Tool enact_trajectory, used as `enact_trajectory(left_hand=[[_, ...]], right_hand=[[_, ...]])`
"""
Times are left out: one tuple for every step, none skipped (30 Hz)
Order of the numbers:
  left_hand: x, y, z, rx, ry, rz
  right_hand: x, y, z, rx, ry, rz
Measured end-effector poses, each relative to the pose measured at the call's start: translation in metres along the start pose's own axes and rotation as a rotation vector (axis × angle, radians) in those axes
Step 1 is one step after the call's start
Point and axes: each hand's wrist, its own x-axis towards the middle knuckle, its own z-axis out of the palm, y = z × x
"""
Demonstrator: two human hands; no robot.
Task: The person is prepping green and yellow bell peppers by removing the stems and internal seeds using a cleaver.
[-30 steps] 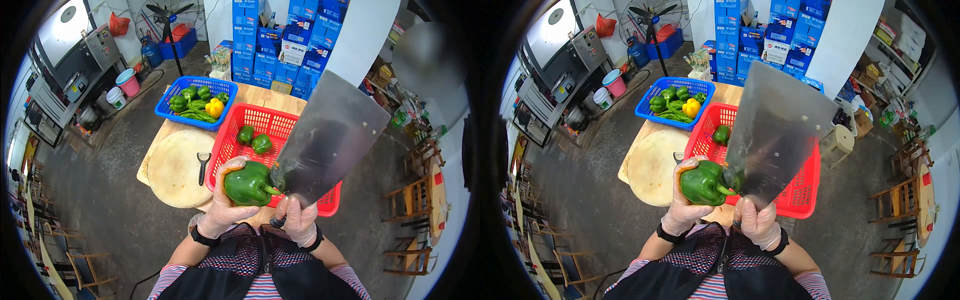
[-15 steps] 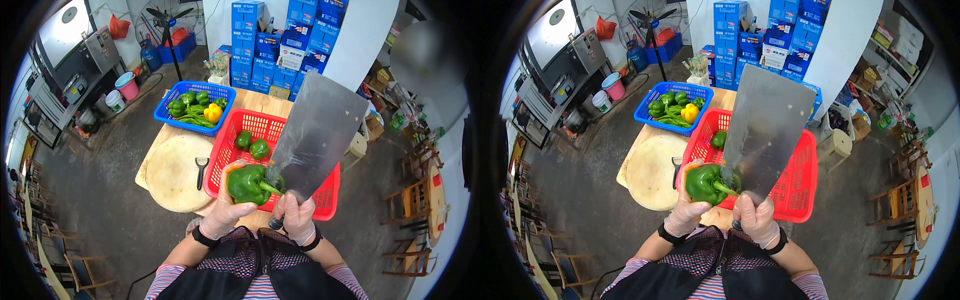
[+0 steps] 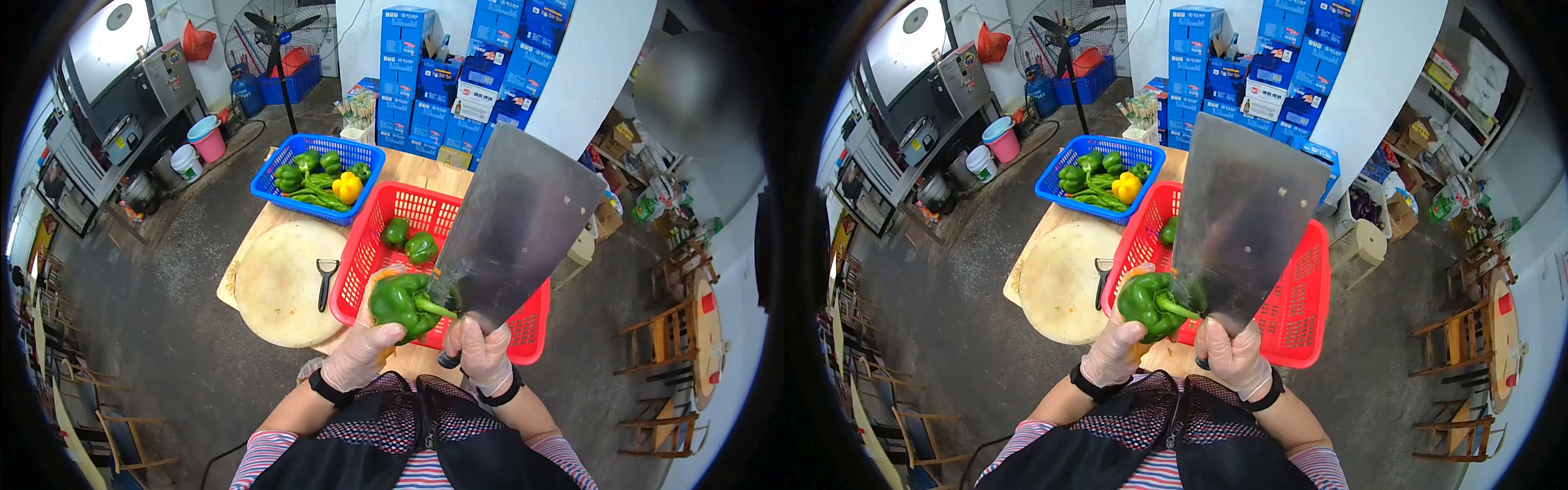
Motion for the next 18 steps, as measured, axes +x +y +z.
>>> enact_trajectory(left_hand=[[0.002, -0.006, -0.003, 0.073, -0.013, 0.050], [0.002, -0.011, -0.005, 0.148, -0.026, 0.099], [-0.002, -0.011, 0.001, 0.096, -0.010, 0.089], [-0.002, -0.009, 0.002, 0.096, -0.012, 0.093], [-0.002, -0.008, 0.001, 0.068, -0.050, 0.101], [-0.002, -0.007, 0.000, 0.040, -0.085, 0.107], [-0.002, -0.006, 0.001, 0.038, -0.084, 0.107], [-0.002, -0.005, 0.002, 0.013, -0.076, 0.102], [-0.001, -0.005, 0.002, -0.011, -0.068, 0.098], [-0.001, -0.005, 0.002, -0.010, -0.067, 0.101], [-0.001, -0.005, 0.001, -0.009, -0.073, 0.118], [-0.001, -0.005, 0.000, -0.009, -0.080, 0.136], [0.000, -0.005, -0.002, -0.009, -0.081, 0.137], [-0.001, -0.004, -0.005, -0.057, -0.046, 0.142], [-0.002, -0.004, -0.009, -0.105, -0.011, 0.148], [-0.003, -0.003, -0.015, -0.106, -0.010, 0.147], [-0.004, -0.004, -0.022, -0.172, -0.030, 0.090], [-0.004, -0.004, -0.029, -0.238, -0.051, 0.032]], right_hand=[[0.002, -0.002, 0.001, -0.081, -0.003, -0.023], [0.004, -0.003, 0.003, -0.160, -0.005, -0.047], [0.005, -0.003, 0.005, -0.161, -0.006, -0.050], [0.006, -0.004, 0.006, -0.100, -0.008, -0.049], [0.007, -0.005, 0.006, -0.038, -0.007, -0.047], [0.008, -0.007, 0.006, -0.039, -0.007, -0.047], [0.008, -0.009, 0.005, -0.038, -0.012, -0.017], [0.008, -0.011, 0.005, -0.037, -0.021, 0.014], [0.008, -0.011, 0.006, -0.036, -0.025, 0.013], [0.007, -0.010, 0.008, -0.117, -0.008, -0.028], [0.005, -0.010, 0.010, -0.198, 0.011, -0.070], [0.003, -0.010, 0.012, -0.198, 0.011, -0.073], [0.001, -0.012, 0.013, -0.195, 0.029, -0.071], [-0.001, -0.015, 0.015, -0.191, 0.048, -0.067], [0.000, -0.020, 0.013, -0.213, 0.027, -0.092], [0.001, -0.021, 0.010, -0.213, 0.027, -0.091], [0.002, -0.022, 0.007, -0.204, 0.023, -0.095], [0.005, -0.024, 0.006, -0.195, 0.020, -0.100]])
